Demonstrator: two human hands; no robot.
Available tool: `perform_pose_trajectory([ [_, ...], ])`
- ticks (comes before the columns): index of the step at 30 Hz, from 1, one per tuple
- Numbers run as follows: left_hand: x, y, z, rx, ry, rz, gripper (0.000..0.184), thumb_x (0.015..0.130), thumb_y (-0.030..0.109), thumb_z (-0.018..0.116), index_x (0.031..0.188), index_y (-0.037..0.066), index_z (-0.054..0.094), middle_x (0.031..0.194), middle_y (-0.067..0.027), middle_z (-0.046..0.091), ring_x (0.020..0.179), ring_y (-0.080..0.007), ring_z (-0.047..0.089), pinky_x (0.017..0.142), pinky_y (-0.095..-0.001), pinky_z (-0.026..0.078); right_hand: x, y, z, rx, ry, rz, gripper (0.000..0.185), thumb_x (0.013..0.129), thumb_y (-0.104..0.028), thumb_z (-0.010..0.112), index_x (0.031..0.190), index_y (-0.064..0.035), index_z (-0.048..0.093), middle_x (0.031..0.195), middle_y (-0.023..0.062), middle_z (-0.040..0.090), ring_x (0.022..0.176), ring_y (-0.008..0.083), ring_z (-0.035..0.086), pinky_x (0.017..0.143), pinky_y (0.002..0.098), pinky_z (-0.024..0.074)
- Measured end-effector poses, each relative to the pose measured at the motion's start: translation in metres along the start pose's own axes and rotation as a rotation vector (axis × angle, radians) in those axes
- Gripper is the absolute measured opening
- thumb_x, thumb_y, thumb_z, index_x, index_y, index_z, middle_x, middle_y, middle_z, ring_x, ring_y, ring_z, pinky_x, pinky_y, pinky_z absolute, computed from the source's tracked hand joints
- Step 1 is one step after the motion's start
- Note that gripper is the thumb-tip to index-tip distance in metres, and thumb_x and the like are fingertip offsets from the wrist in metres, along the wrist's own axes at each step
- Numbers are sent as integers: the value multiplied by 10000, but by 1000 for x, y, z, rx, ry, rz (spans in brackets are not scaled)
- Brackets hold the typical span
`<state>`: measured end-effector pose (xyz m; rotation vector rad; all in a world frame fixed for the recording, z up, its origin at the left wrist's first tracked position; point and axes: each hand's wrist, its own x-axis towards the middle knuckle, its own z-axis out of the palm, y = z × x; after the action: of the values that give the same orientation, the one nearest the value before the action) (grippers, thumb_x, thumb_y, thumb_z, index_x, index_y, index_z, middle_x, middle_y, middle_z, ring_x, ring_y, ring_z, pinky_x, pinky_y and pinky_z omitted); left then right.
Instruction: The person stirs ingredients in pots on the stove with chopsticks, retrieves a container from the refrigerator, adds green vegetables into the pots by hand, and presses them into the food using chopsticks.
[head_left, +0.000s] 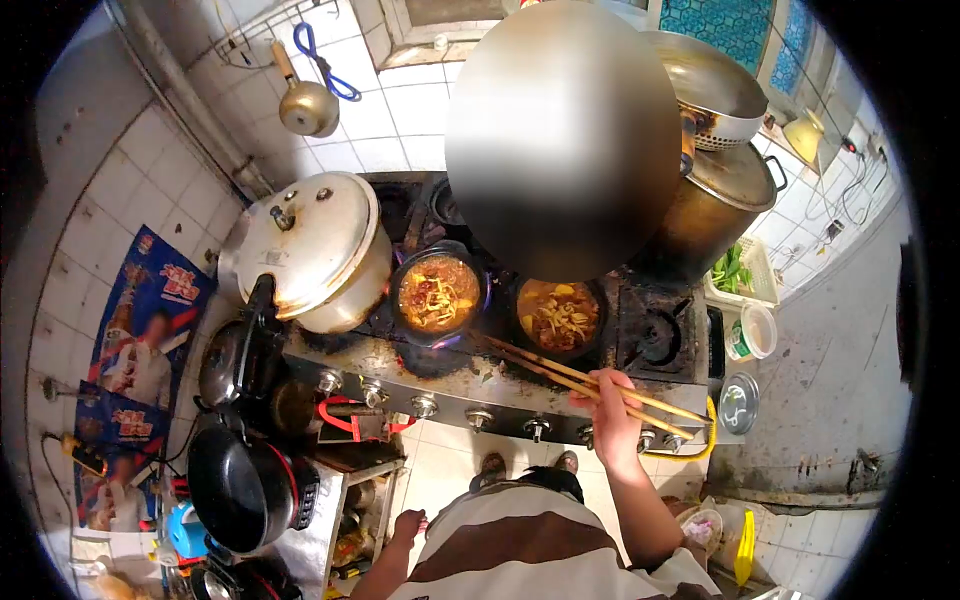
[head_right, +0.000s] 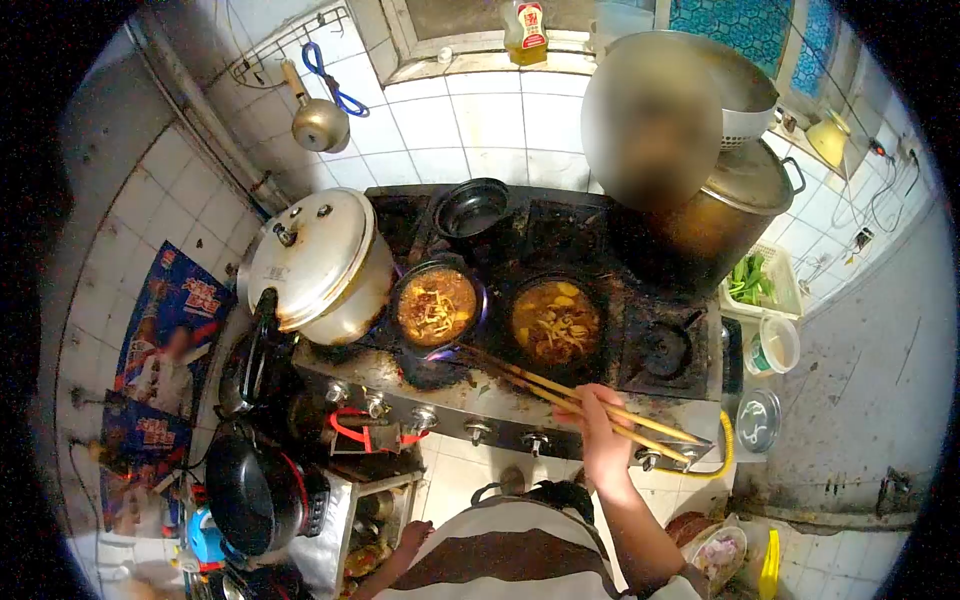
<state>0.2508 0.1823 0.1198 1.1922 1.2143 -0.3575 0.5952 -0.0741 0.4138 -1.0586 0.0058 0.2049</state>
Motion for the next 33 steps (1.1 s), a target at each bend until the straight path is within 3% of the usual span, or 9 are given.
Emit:
perform_pose_trajectory([
  [5, -8, 26, -6, 159, -37, -22, 209, 822, 229, 594, 787, 23, 582, 665, -46, 585, 566, -138, 569, 511, -248, 466, -3, 5, -2, -18, -9, -58, 180, 916, -124, 472, 1002, 25, 522, 937, 138, 576, 808, 232, 629, 707, 342, 534],
  [8, 18, 6, -15, -127, -70, 26, 195, 825, 225, 597, 802, 33, 577, 700, -43, 590, 610, -138, 579, 540, -252, 469, 0, 5, 7, -129, 9, -60, 191, 916, -126, 477, 1026, 23, 525, 944, 132, 580, 808, 221, 629, 723, 322, 523],
  [14, 39, 9, -21, -62, -79, 22, 199, 825, 239, 603, 810, 44, 565, 735, -51, 599, 662, -141, 588, 596, -267, 472, 23, 20, 55, -329, -156, -189, 177, 900, -89, 510, 1032, 26, 536, 947, 87, 561, 860, 167, 600, 785, 286, 506],
  [15, 38, 11, -21, -67, -69, 22, 200, 825, 240, 603, 810, 45, 564, 735, -51, 599, 662, -142, 588, 595, -266, 470, 30, 24, 55, -524, -187, -277, 186, 900, -95, 515, 1038, 25, 542, 954, 68, 548, 881, 146, 588, 785, 257, 489],
  [18, 35, 14, -20, -38, -42, 2, 201, 823, 244, 603, 809, 47, 564, 739, -51, 600, 665, -142, 589, 589, -263, 469, 42, 35, 73, -444, -148, -292, 142, 883, -102, 542, 979, 3, 552, 877, 76, 552, 806, 131, 562, 700, 238, 430],
  [20, 34, 13, -22, 41, -32, -39, 203, 821, 246, 603, 806, 47, 565, 748, -51, 603, 671, -142, 590, 585, -263, 470, 50, 44, 77, -498, -147, -305, 136, 877, -98, 551, 973, -3, 557, 882, 72, 557, 802, 138, 565, 695, 242, 438],
  [24, 10, 19, -25, 372, -46, 81, 207, 823, 248, 601, 793, 45, 573, 737, -51, 603, 663, -138, 590, 574, -268, 475, 59, 59, 86, -517, -105, -322, 123, 864, -101, 572, 952, -15, 578, 870, 72, 575, 783, 147, 576, 674, 249, 455],
  [30, 5, 21, -25, 240, -34, 62, 218, 827, 244, 592, 742, 44, 568, 678, -45, 582, 612, -135, 578, 532, -259, 463, 69, 71, 89, -737, -108, -493, 126, 866, -74, 561, 959, 10, 574, 838, 94, 578, 764, 144, 605, 668, 237, 470],
  [33, 6, 29, -22, 197, -27, 58, 228, 828, 241, 588, 717, 44, 565, 648, -42, 572, 586, -134, 572, 512, -254, 456, 68, 65, 91, -694, -97, -450, 123, 862, -71, 564, 945, 18, 578, 856, 100, 583, 758, 151, 607, 672, 241, 473],
])
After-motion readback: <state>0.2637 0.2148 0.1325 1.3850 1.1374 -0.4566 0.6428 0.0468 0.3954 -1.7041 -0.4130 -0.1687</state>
